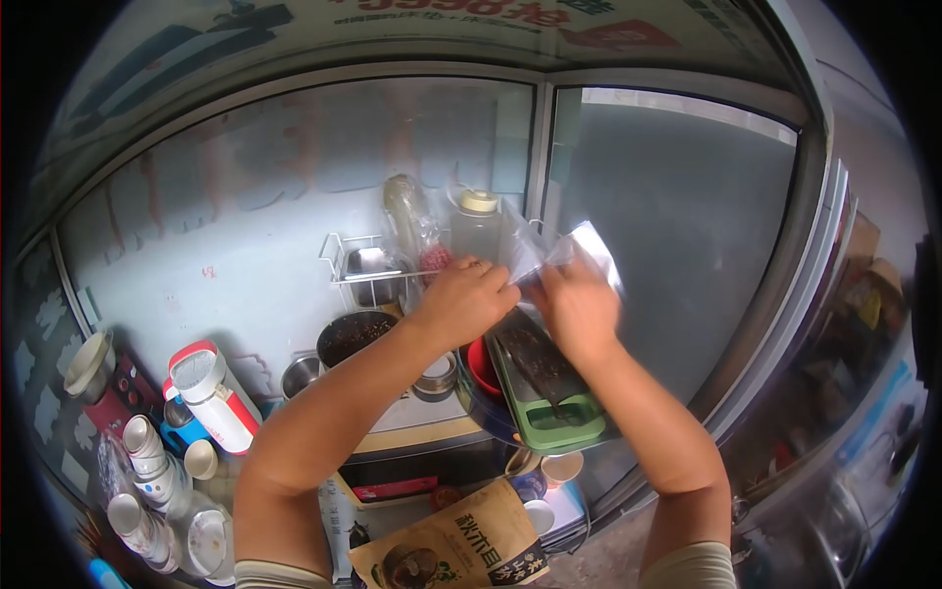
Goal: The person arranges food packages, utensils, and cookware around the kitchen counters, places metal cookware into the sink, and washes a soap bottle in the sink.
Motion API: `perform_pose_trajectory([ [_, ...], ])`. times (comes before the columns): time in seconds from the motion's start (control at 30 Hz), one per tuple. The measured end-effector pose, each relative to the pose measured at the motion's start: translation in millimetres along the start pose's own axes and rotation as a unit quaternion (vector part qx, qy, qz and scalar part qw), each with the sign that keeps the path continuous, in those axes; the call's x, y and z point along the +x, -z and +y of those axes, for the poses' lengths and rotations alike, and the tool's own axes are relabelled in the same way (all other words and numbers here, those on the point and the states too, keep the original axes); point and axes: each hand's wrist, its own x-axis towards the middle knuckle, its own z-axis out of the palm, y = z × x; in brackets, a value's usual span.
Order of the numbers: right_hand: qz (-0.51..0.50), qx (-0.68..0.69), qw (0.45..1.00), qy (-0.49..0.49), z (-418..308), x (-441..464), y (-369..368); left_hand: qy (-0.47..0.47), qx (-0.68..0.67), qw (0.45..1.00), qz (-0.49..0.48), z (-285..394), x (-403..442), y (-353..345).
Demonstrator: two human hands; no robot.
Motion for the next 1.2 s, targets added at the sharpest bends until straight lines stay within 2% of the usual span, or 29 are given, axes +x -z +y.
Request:
perform_pose_trajectory([
  [0.23, 0.041, -0.007, 0.999, -0.029, 2, -3, -8, 0.023, -0.015, 0.999, 0.032, -4, -1, -3],
  [0.3, 0.116, 0.063, 0.991, 0.022, 1, -2, -3, 0.032, -0.030, 0.998, 0.041, -6, -1, -6],
  [0.4, 0.216, 0.123, 0.961, 0.119, 4, -5, 10, 0.150, -0.073, 0.985, 0.034, -12, 3, -4],
  [0.43, 0.247, 0.136, 0.947, 0.155, 7, -7, 12, 0.186, -0.140, 0.970, 0.063, -16, 6, -3],
  [0.53, 0.208, 0.208, 0.955, 0.040, 15, -14, 1, 0.253, -0.168, 0.949, 0.088, -30, 19, -6],
  [0.57, 0.206, 0.213, 0.955, -0.036, 18, -11, -7, 0.260, -0.171, 0.944, 0.110, -35, 23, -8],
  [0.6, 0.137, 0.224, 0.954, -0.146, 22, -8, -13, 0.276, -0.172, 0.939, 0.114, -40, 29, -10],
  [0.67, 0.027, 0.230, 0.952, -0.202, 30, 10, -23, 0.310, -0.174, 0.926, 0.125, -50, 41, -14],
  [0.77, -0.094, 0.210, 0.948, -0.220, 39, 24, -66, 0.378, -0.249, 0.881, 0.140, -61, 66, -19],
  [0.87, -0.071, 0.248, 0.946, -0.198, 40, 43, -100, 0.406, -0.294, 0.855, 0.130, -66, 86, -29],
  [0.97, -0.147, 0.302, 0.906, -0.257, 46, 64, -119, 0.399, -0.345, 0.828, 0.190, -63, 90, -40],
  [1.07, -0.084, 0.203, 0.926, -0.307, 52, 77, -142, 0.316, -0.305, 0.880, 0.184, -59, 70, -41],
  [1.1, -0.075, 0.192, 0.925, -0.320, 54, 82, -143, 0.310, -0.276, 0.903, 0.114, -59, 57, -41],
  [1.17, -0.046, 0.187, 0.926, -0.325, 58, 94, -145, 0.305, -0.227, 0.913, -0.147, -60, 35, -38],
  [1.2, -0.032, 0.185, 0.926, -0.328, 61, 99, -148, 0.315, -0.221, 0.904, -0.189, -60, 21, -49],
])
